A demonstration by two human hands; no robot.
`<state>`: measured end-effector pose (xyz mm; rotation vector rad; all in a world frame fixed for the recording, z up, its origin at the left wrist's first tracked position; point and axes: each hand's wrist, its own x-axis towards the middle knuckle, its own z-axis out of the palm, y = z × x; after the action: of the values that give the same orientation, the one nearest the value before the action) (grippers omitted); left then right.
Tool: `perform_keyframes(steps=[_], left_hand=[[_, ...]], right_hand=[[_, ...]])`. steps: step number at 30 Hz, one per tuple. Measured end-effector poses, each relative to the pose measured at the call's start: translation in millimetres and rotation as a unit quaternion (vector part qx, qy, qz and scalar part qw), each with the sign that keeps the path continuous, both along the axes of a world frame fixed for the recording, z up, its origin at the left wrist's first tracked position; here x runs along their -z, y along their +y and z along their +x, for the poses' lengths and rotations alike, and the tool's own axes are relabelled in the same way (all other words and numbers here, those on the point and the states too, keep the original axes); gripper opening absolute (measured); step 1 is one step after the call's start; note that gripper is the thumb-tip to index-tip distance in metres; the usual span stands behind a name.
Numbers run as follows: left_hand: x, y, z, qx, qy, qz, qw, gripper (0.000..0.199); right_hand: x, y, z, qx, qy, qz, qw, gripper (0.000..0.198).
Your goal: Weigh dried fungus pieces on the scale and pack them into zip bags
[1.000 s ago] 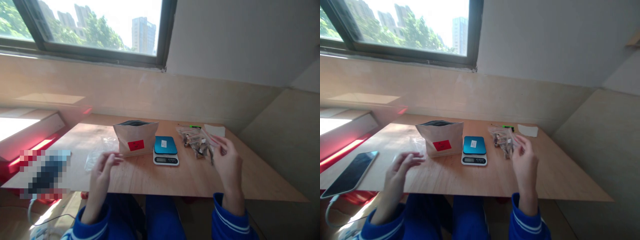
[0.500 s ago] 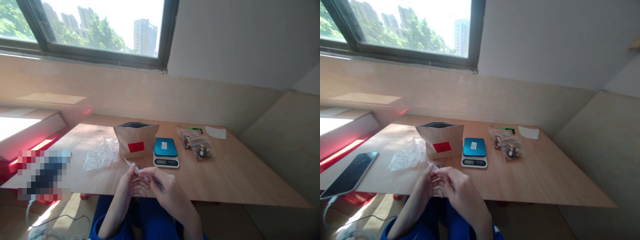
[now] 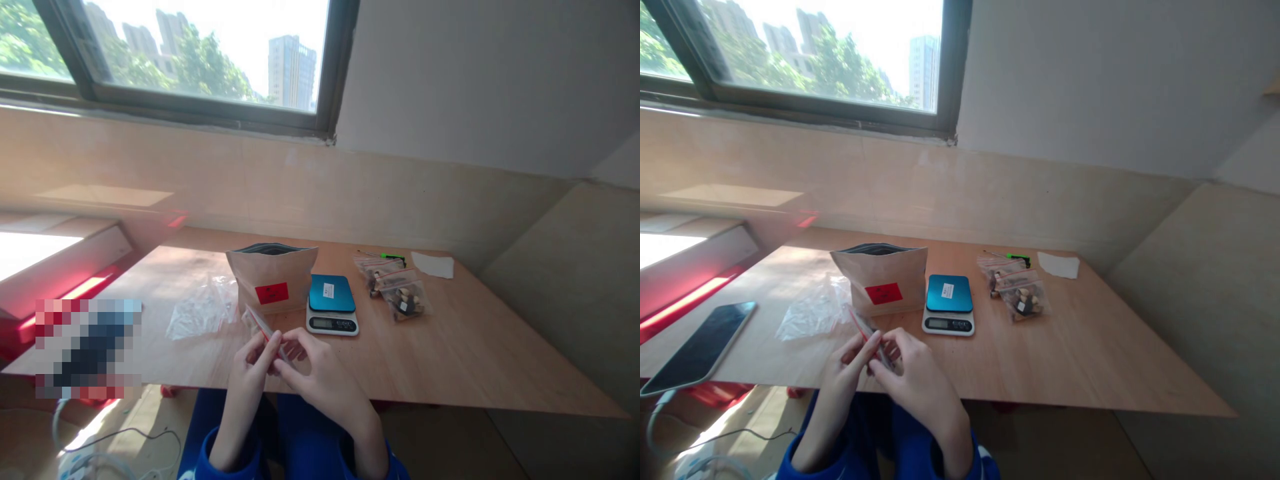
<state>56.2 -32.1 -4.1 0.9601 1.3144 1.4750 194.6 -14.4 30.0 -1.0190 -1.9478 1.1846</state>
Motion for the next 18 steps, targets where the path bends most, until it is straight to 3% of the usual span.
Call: perform_keyframes(steps=[3,6,8,10,12,15,18], left_hand=[[0.8,2.0,3.8,-0.001,0.023,0.006,1.000,0.046],[2.7,1.4,3.1,0.024,0.048,0.002,0.999,0.051],[2.0,-2.2,1.1,0.059,0.069,-0.005,0.996,0.053],[0.0,-6.8,-1.7,0.107,0.091,-0.007,0.990,0.052],[-0.7,-9.7,-5.6,0.143,0.117,-0.004,0.983,0.050],[5.3,-6.0,-13.1,0.149,0.128,0.031,0.980,0.059],[18.9,4.8,-18.2,0.108,0.061,0.037,0.992,0.077]], right_hand=[[3.8,0.8,-4.4,0.000,0.025,-0.020,0.999,0.012],[10.9,9.0,-2.8,0.032,0.016,0.010,0.999,0.018],[17.5,18.4,3.6,0.135,0.028,0.058,0.989,0.017],[22.8,27.9,13.6,0.261,0.080,0.085,0.958,0.017],[24.5,33.7,24.2,0.316,0.146,0.073,0.934,0.021],[19.4,32.6,33.1,0.287,0.202,0.049,0.935,0.025],[11.4,26.0,30.4,0.264,0.233,0.047,0.935,0.025]])
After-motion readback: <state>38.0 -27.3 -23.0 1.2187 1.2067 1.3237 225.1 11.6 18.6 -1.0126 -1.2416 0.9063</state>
